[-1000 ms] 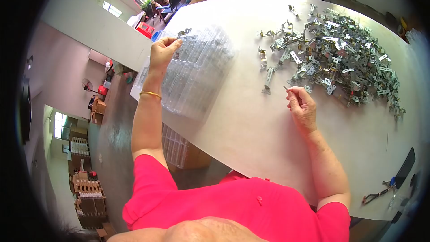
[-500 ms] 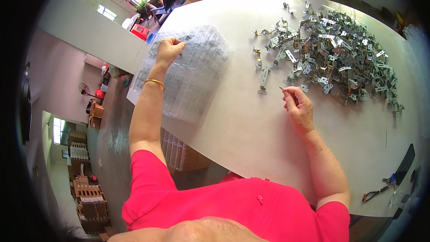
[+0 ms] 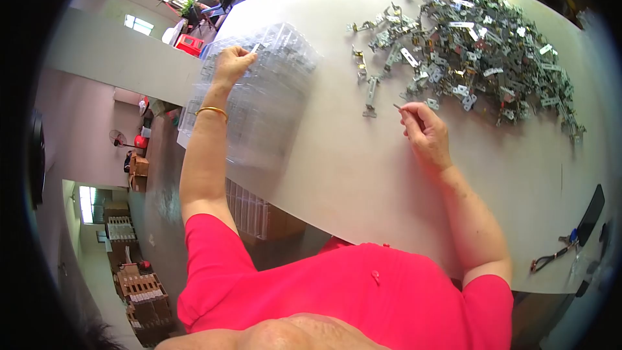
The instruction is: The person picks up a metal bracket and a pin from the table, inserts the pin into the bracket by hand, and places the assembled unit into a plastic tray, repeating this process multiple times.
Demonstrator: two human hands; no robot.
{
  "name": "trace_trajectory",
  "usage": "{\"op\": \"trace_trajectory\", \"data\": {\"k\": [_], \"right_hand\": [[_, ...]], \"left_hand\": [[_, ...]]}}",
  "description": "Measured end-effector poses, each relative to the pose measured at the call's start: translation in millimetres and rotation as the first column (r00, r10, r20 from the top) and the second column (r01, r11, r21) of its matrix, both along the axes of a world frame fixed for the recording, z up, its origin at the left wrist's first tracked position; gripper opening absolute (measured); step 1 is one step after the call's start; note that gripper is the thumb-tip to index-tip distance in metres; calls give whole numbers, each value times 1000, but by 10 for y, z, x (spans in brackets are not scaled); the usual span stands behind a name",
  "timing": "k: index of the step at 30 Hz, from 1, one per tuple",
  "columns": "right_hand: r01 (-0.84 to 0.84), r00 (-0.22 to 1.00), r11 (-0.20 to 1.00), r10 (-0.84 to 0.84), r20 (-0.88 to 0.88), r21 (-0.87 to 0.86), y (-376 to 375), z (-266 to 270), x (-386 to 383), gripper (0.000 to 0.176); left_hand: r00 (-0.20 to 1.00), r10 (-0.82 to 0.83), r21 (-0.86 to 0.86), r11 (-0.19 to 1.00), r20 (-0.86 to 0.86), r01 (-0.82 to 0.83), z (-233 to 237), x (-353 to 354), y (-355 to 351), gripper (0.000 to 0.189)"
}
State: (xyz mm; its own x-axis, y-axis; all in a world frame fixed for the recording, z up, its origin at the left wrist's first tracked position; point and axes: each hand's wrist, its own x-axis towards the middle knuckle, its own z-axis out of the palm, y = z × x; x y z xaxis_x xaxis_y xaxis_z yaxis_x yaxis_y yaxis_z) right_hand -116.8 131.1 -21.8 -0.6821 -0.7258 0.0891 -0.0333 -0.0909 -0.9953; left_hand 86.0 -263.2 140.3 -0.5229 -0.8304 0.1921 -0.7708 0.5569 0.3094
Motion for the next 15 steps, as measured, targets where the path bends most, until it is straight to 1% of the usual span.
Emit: {"op": "trace_trajectory", "data": {"k": [1, 2, 5, 6, 8, 9, 11, 13, 15], "right_hand": [[-1, 1000, 1000, 1, -11, -3, -5, 4, -7, 9], [-5, 1000, 1000, 5, 0, 6, -3, 6, -11, 9], [-2, 1000, 1000, 2, 3, -27, -8, -17, -16, 9], [4, 1000, 1000, -4, 11, -28, -13, -19, -17, 9], [11, 1000, 999, -10, 27, -31, -16, -19, -8, 9], [7, 1000, 999, -6, 24, -34, -22, -20, -14, 9], [-2, 1000, 999, 2, 13, -39, -16, -17, -20, 9], [2, 1000, 999, -1, 24, -43, -11, -26, -22, 9], [9, 999, 999, -8, 36, -38, -5, -45, -17, 9]], "left_hand": [[1000, 0, -12, 1000, -5, 0, -4, 7, -19, 32], [1000, 5, 12, 1000, 1, -5, -9, 11, -49, 35], [997, 28, -237, 971, 72, -10, 94, -59, 212, 38], [996, -17, -283, 958, 90, 42, 195, -122, 459, 35], [978, -208, -334, 924, -24, 188, 295, -266, 1010, 29], [950, -300, -368, 895, -83, 250, 262, -344, 1255, 27], [902, -382, -248, 911, -203, 330, 67, -531, 1695, 24], [886, -417, -118, 909, -204, 400, -193, -729, 2036, 27], [911, -392, -112, 919, -130, 379, -555, -927, 2171, 32]]}}
